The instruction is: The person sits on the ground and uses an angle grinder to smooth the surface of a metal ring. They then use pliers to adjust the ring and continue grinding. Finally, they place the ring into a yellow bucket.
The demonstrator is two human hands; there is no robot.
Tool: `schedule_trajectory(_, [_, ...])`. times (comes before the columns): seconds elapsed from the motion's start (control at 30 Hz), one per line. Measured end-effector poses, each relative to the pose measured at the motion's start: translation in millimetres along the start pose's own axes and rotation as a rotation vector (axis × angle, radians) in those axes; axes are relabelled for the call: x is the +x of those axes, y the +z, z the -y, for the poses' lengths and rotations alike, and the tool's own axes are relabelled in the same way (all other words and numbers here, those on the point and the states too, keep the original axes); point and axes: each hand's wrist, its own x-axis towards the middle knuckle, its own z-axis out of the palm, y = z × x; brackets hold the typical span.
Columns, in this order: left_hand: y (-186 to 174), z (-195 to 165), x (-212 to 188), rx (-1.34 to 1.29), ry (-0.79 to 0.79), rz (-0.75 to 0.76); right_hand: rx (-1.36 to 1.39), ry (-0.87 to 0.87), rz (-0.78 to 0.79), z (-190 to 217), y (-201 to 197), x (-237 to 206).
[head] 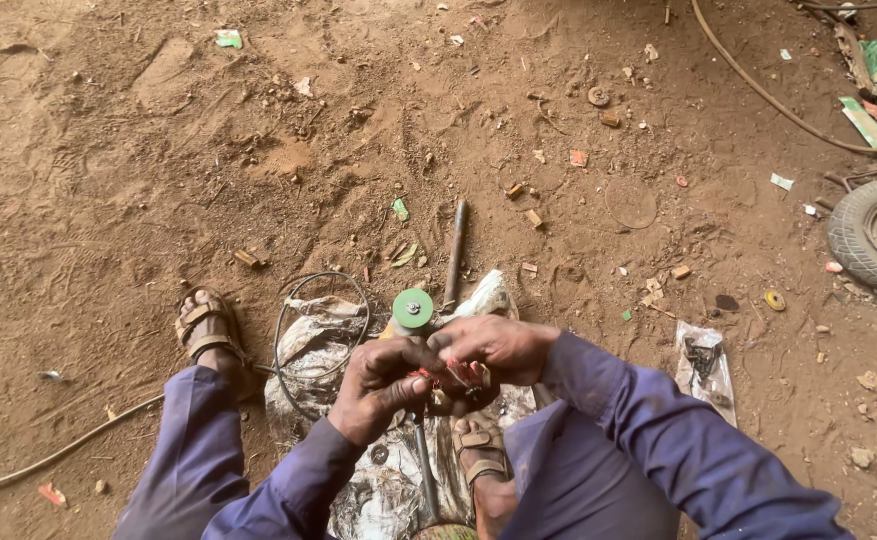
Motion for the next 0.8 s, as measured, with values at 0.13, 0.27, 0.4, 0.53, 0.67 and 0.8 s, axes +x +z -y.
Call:
schedule_trajectory(0.13, [-3, 7, -1, -0.241, -0.059, -0.061, 0.007, -0.141, -0.033, -2, -5, -5])
schedule_trajectory(0.27, [-5, 14, -3, -0.205, 0.118, -0.088, -0.018, -0.335, 0.109, -4, -9, -1])
schedule_trajectory(0.4, [-4, 19, -3, -0.326, 0.112, -0.194, 0.030, -0.260, -0.358, 10, 4, -4])
schedule_trajectory(0.53, [-4, 17, 0, -0.316, 0.138, -0.283, -0.356, -0.568, -0.472, 16, 36, -24])
schedule_trajectory(0.67, [0, 15, 1, -0.249, 0.182, -0.286, -0.781, -0.685, -0.629, 9, 61, -24])
schedule_trajectory(0.8, [3, 17, 0, -0.240, 0.123, -0.315, -0.945, -0.703, -0.679, 9, 62, -14])
